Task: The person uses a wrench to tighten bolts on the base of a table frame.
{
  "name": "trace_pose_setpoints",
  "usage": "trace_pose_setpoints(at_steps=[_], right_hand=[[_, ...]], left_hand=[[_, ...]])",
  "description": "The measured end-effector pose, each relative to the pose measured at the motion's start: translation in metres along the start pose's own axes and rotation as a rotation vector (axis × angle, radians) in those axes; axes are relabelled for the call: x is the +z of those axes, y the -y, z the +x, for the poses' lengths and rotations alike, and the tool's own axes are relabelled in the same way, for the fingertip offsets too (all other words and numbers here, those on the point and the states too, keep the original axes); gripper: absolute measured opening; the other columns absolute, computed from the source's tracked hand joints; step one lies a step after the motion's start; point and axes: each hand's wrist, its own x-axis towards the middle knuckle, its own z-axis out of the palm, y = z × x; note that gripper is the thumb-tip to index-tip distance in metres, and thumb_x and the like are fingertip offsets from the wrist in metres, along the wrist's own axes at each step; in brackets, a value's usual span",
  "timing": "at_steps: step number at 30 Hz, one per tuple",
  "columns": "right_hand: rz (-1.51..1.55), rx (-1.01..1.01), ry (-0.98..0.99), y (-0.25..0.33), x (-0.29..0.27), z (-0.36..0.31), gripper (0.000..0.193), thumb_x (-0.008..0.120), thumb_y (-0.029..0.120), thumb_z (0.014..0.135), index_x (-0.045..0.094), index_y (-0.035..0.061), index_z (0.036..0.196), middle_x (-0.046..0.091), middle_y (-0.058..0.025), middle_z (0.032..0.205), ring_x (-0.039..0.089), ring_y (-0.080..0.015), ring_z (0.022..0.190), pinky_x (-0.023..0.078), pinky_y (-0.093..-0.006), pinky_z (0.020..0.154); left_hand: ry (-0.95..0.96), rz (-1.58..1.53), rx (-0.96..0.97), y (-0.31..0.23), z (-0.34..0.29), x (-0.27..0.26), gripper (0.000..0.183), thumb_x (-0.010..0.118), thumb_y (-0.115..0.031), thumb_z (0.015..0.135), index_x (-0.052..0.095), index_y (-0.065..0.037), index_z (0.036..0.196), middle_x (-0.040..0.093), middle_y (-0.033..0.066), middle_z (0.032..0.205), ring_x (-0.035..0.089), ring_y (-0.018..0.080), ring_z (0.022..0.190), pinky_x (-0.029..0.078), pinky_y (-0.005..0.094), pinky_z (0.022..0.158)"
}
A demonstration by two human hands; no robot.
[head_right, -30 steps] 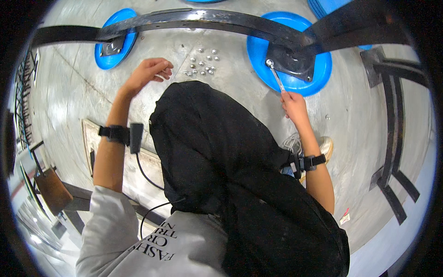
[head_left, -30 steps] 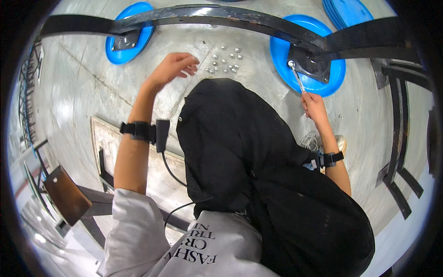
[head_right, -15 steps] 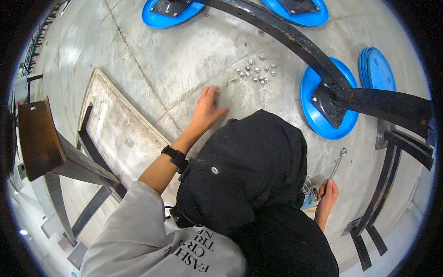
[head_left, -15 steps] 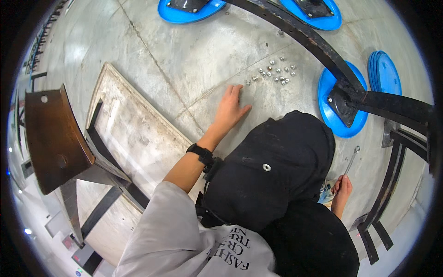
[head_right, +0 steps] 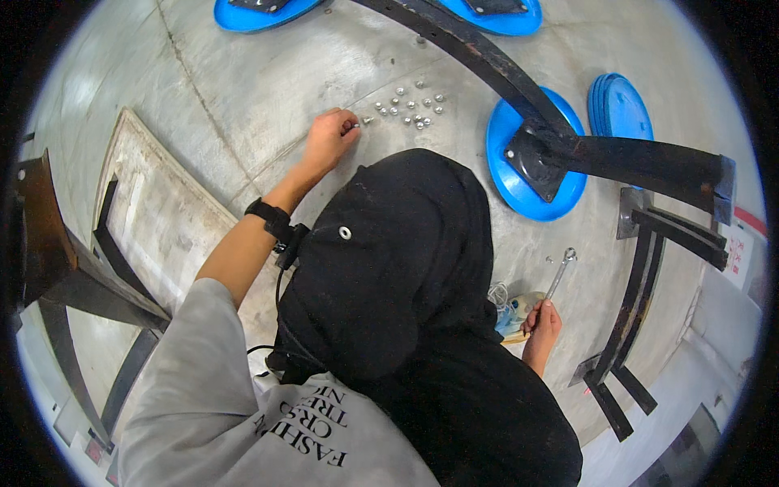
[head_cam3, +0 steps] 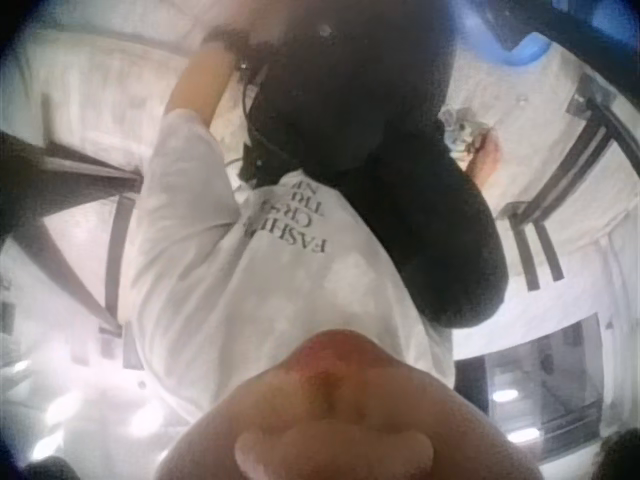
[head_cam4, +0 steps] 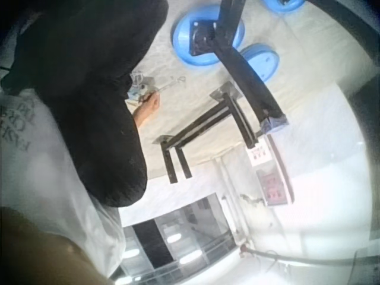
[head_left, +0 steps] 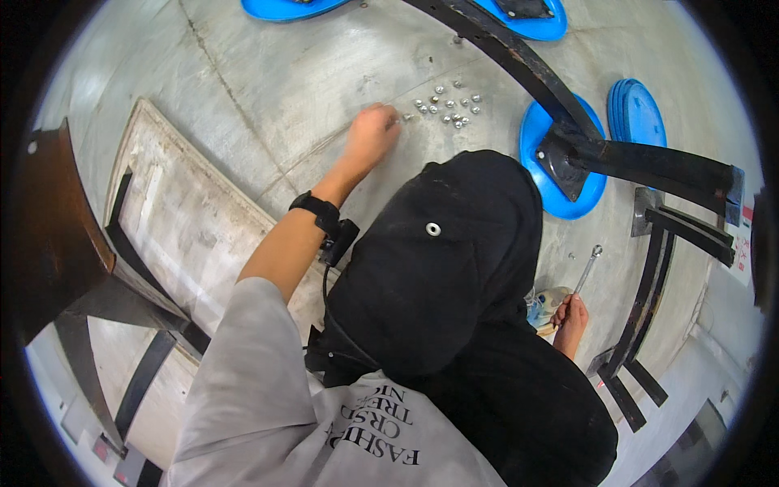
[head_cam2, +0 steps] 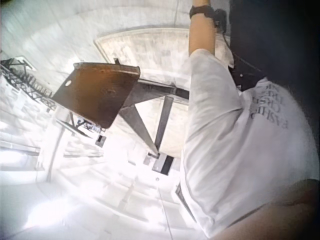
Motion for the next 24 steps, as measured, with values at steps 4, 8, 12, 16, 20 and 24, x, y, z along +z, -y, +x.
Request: trace_pose_setpoints(at_steps=[4,8,12,16,20,24], right_hand=[[-0.011,0.037,0.023,0.001,0.007,0.000,0.029,0.043,0.029,0.091,0.049,0.0053,0.075,0.039,0.0011,0.050,0.035,-0.0077,0.041,0.032,-0.0218,0.040],[-0.065,0.091,0.048,-0.001,0.008,-0.002,0.028,0.045,0.028,0.090,0.049,0.0051,0.075,0.039,0.0014,0.051,0.036,-0.0071,0.042,0.033,-0.0214,0.041],[-0.061,0.102,0.055,-0.004,0.006,0.000,0.028,0.044,0.028,0.091,0.049,0.0053,0.075,0.039,0.0018,0.051,0.036,-0.0070,0.042,0.033,-0.0213,0.042],[-0.072,0.113,0.047,-0.002,0.009,0.001,0.028,0.043,0.027,0.091,0.049,0.0052,0.074,0.039,0.0018,0.051,0.036,-0.0071,0.042,0.033,-0.0213,0.041],[-0.061,0.149,0.070,-0.010,0.005,0.002,0.029,0.044,0.027,0.091,0.049,0.0048,0.073,0.040,0.0016,0.050,0.036,-0.0073,0.042,0.032,-0.0213,0.041],[-0.107,0.162,0.084,-0.015,0.004,0.002,0.029,0.045,0.027,0.091,0.049,0.0044,0.072,0.040,0.0014,0.050,0.036,-0.0075,0.041,0.031,-0.0213,0.040]], left_hand=[[0.146,-0.002,-0.016,-0.005,0.010,-0.005,0.014,0.060,-0.007,0.071,0.058,0.001,0.083,0.059,0.0162,0.076,0.058,0.0302,0.070,0.047,0.0364,0.063],[0.217,0.102,-0.023,-0.013,0.017,-0.010,0.013,0.054,-0.005,0.071,0.056,0.002,0.082,0.059,0.0195,0.076,0.057,0.0361,0.074,0.046,0.0410,0.066],[0.239,0.041,-0.097,-0.019,0.018,-0.015,0.014,0.051,-0.003,0.068,0.054,0.002,0.080,0.058,0.0233,0.076,0.055,0.0414,0.074,0.045,0.0453,0.067],[0.305,0.111,-0.064,-0.031,0.012,-0.024,0.010,0.052,-0.003,0.066,0.054,0.002,0.076,0.058,0.0236,0.076,0.056,0.0402,0.074,0.045,0.0447,0.065],[0.324,0.156,0.006,-0.029,-0.004,-0.015,0.008,0.057,-0.005,0.066,0.057,-0.001,0.072,0.058,0.0194,0.074,0.057,0.0360,0.072,0.045,0.0420,0.064],[0.310,0.191,0.032,-0.030,-0.013,-0.011,0.010,0.061,-0.009,0.068,0.060,-0.002,0.076,0.058,0.0148,0.079,0.057,0.0335,0.074,0.046,0.0393,0.065]])
